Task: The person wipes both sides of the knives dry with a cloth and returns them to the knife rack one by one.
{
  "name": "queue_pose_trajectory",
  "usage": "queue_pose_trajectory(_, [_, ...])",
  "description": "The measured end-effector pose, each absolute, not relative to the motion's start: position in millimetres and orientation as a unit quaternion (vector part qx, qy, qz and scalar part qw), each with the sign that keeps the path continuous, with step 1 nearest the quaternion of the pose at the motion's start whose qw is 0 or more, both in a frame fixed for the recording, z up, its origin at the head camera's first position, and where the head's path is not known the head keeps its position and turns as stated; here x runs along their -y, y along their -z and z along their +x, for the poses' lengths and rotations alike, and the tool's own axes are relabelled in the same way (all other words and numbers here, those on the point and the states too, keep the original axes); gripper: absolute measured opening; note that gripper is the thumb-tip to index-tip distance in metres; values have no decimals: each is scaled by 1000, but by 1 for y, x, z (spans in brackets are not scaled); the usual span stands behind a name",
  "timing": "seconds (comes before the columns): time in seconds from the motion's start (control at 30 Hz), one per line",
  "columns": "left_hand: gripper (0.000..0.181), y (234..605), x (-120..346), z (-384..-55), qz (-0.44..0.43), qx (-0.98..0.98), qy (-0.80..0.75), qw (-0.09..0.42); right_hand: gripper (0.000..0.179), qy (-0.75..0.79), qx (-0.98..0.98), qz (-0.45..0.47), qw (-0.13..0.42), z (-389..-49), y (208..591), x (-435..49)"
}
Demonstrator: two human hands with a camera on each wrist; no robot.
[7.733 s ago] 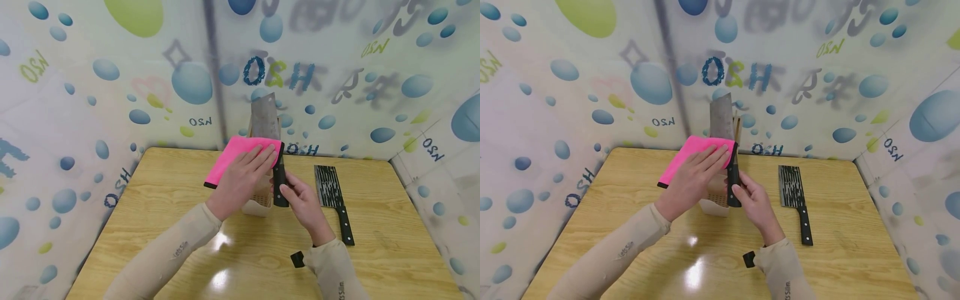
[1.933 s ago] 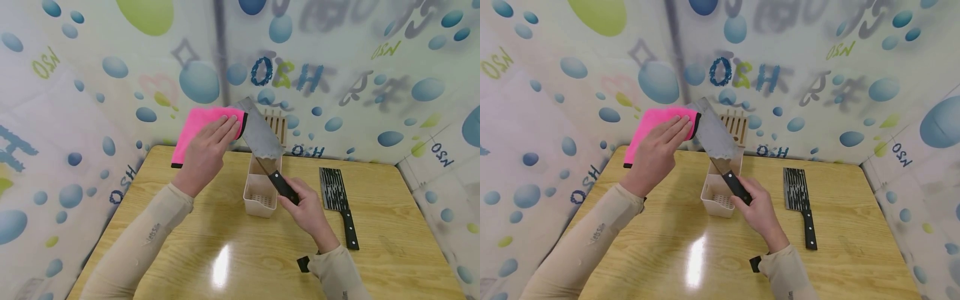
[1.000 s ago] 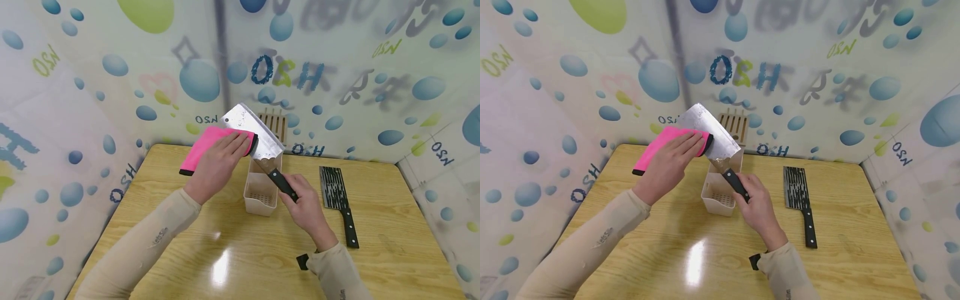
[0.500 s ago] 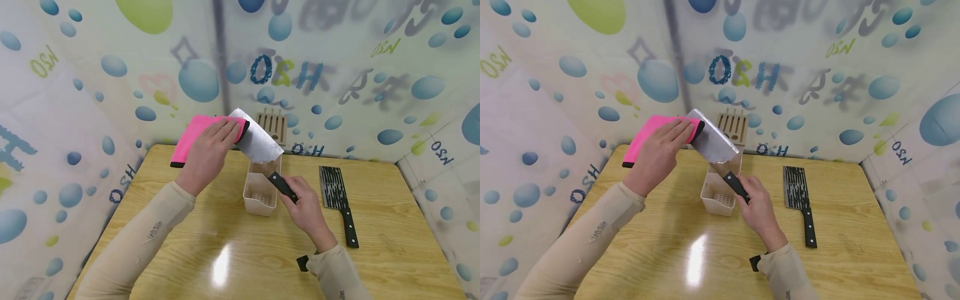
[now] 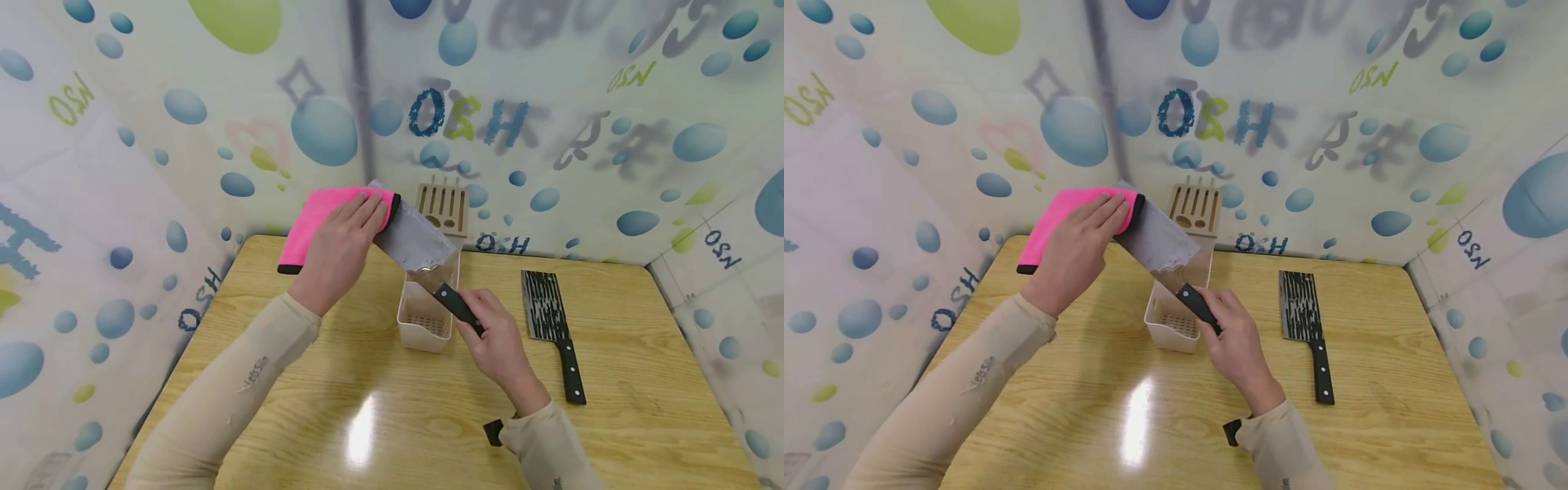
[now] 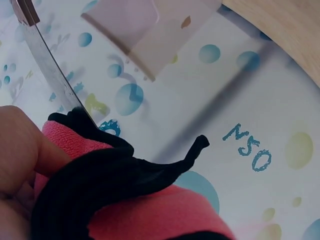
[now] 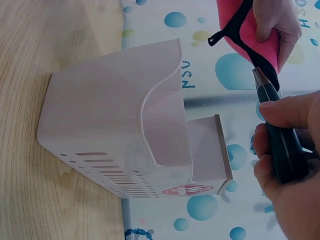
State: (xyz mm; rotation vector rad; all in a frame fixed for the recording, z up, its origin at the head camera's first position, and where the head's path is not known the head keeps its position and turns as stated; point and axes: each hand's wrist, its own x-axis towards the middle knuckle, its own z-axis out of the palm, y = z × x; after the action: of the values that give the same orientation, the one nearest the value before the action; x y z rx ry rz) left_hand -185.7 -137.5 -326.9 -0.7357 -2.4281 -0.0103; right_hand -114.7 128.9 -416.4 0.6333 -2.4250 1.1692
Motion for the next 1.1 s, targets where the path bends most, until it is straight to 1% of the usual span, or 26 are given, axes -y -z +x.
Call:
queue_pose_trajectory(0.33, [43,322,143,-193,-254,924,17,285,44,-415,859,232,192,-114,418,-129])
queue_pose_trajectory(0.63, [42,324,143,-195,-245,921,11,302,42,-414,853,242,207,-114,421,-129])
queue_pose_trajectory(1.1, [41,337,133,-189,-275,910,0,311,40,-410,851,241,224,-116,421,-128])
